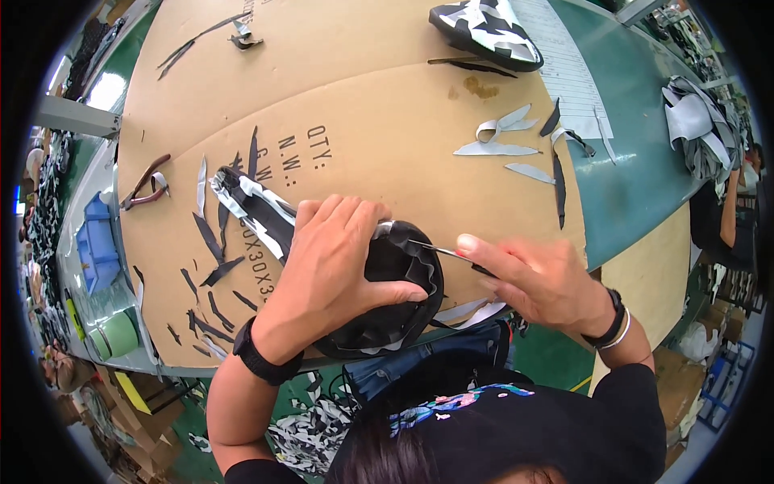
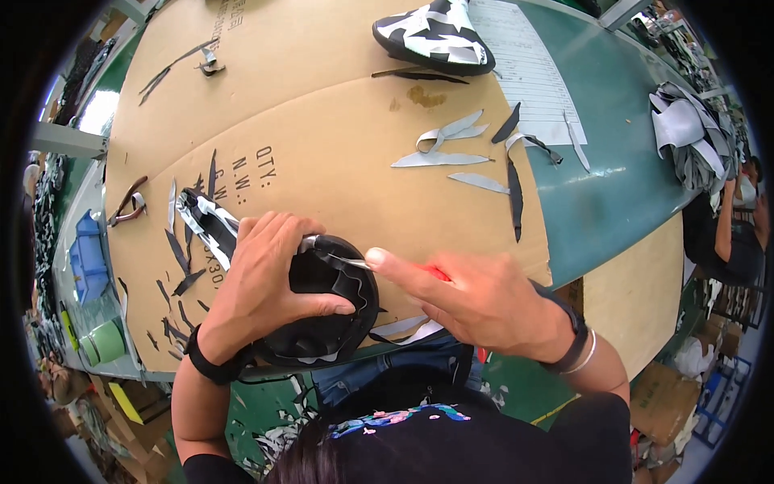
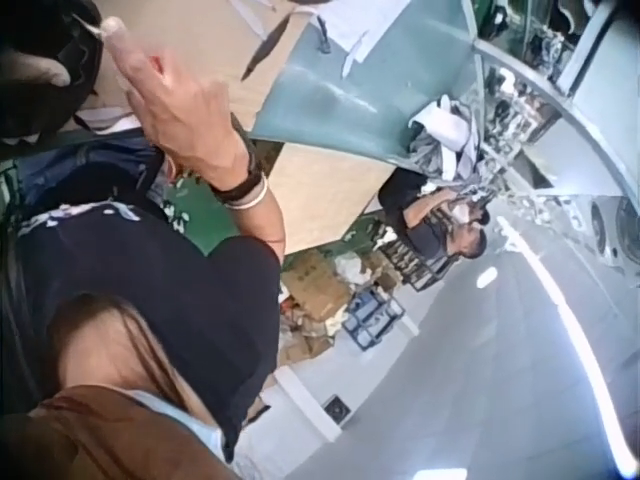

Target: Using a utility knife to trim excess material from bicycle seats.

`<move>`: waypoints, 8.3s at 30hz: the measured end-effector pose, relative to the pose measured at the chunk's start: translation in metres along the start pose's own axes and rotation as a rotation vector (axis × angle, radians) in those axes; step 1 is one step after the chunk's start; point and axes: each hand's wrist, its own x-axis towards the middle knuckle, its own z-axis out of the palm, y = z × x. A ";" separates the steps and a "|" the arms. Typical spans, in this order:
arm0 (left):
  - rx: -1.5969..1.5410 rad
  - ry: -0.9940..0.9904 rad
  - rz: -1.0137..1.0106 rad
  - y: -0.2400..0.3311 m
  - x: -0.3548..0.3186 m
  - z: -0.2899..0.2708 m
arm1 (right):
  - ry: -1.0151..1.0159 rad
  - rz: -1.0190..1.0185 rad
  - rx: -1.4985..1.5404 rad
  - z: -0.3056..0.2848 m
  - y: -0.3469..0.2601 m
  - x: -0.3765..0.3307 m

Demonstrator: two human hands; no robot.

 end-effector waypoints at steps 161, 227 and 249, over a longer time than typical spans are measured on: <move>-0.467 0.625 0.781 0.116 -0.015 -0.138 | -0.024 0.268 -0.088 -0.002 -0.032 0.049; 0.080 0.215 0.706 0.072 -0.020 -0.110 | -0.047 0.513 0.120 -0.027 -0.098 0.082; -0.239 0.414 0.327 0.048 0.020 -0.087 | -0.050 0.095 -0.060 -0.002 -0.008 0.066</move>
